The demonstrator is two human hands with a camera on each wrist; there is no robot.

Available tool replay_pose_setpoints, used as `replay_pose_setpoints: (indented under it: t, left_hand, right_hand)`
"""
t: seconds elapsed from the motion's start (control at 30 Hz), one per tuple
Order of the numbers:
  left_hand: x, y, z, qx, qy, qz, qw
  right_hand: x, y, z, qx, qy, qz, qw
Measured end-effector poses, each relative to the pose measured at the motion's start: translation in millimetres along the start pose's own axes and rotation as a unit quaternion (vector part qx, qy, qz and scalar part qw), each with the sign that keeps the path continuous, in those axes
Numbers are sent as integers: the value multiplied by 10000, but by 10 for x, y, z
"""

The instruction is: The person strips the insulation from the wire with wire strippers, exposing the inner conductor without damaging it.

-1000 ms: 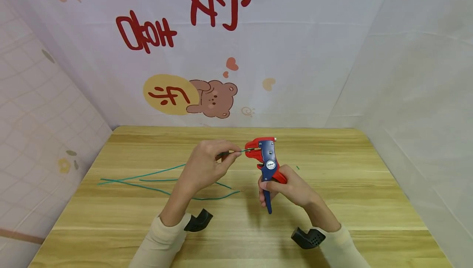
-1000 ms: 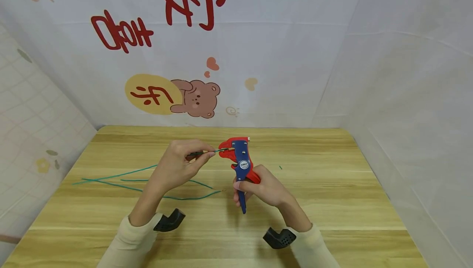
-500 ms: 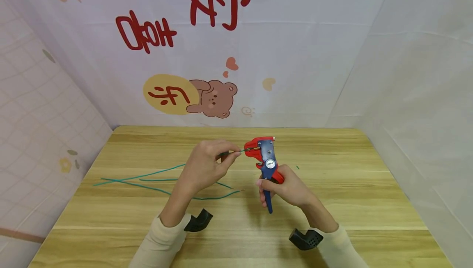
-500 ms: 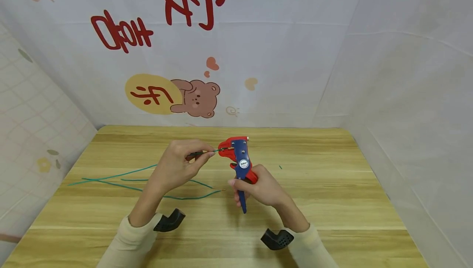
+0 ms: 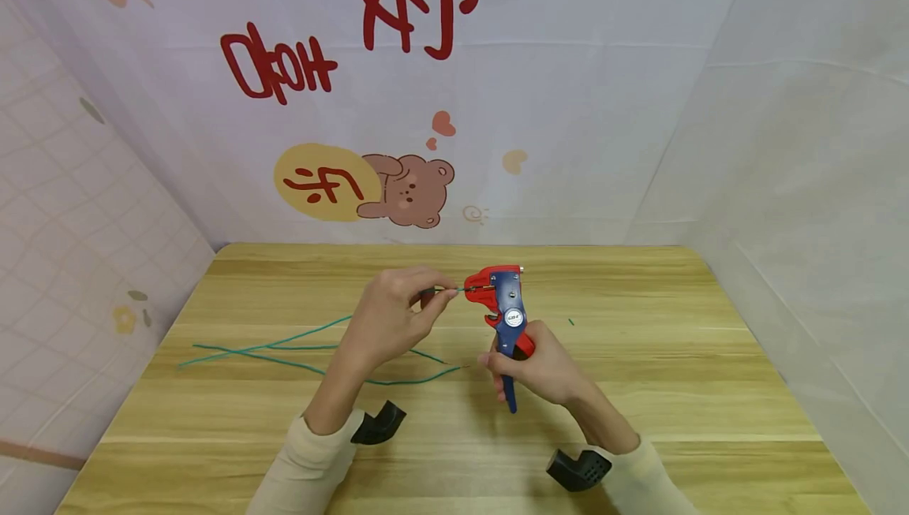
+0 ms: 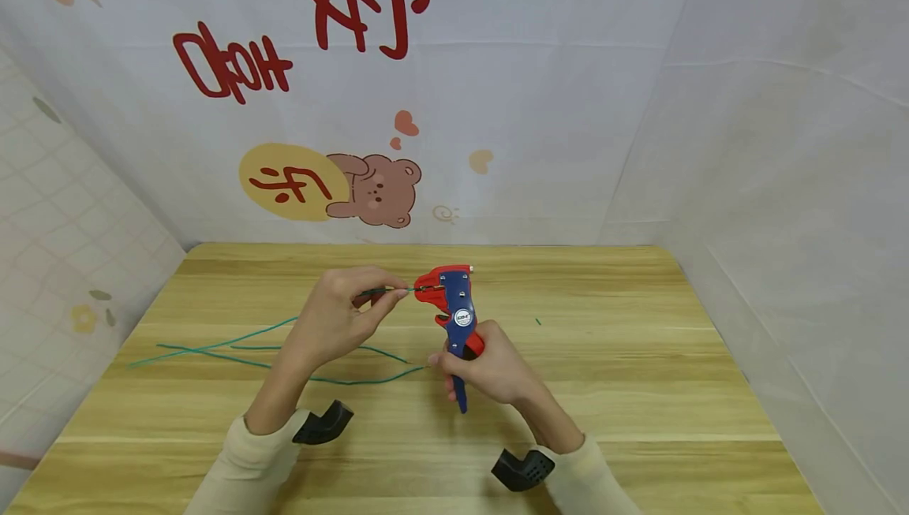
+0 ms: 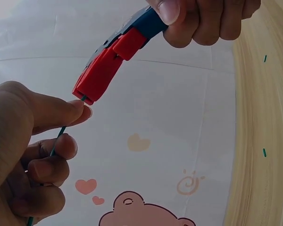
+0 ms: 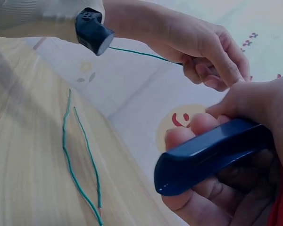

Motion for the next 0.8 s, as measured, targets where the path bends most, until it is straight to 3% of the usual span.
replay_pose_setpoints:
  t: [0.27,0.57,0.8]
  left_hand:
    - [20,-20,4,24,-39,177,9998]
    - [67,3,-2,128,-221,552,9981]
    - [133,42,18,-111,-235,891,9957]
  right_hand:
    - [2,95,-10,-67,-78,-148,9998]
    - [-89,161,1,-143,262,-662,9974]
    - [-125,185,-13,-262,335,-715,9965]
Point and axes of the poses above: each hand's wrist, its own z-axis away from the middle knuckle, its own y-axis out of the palm, x = y × z, the point moved 7 cm from there along -z, towards the middle knuckle
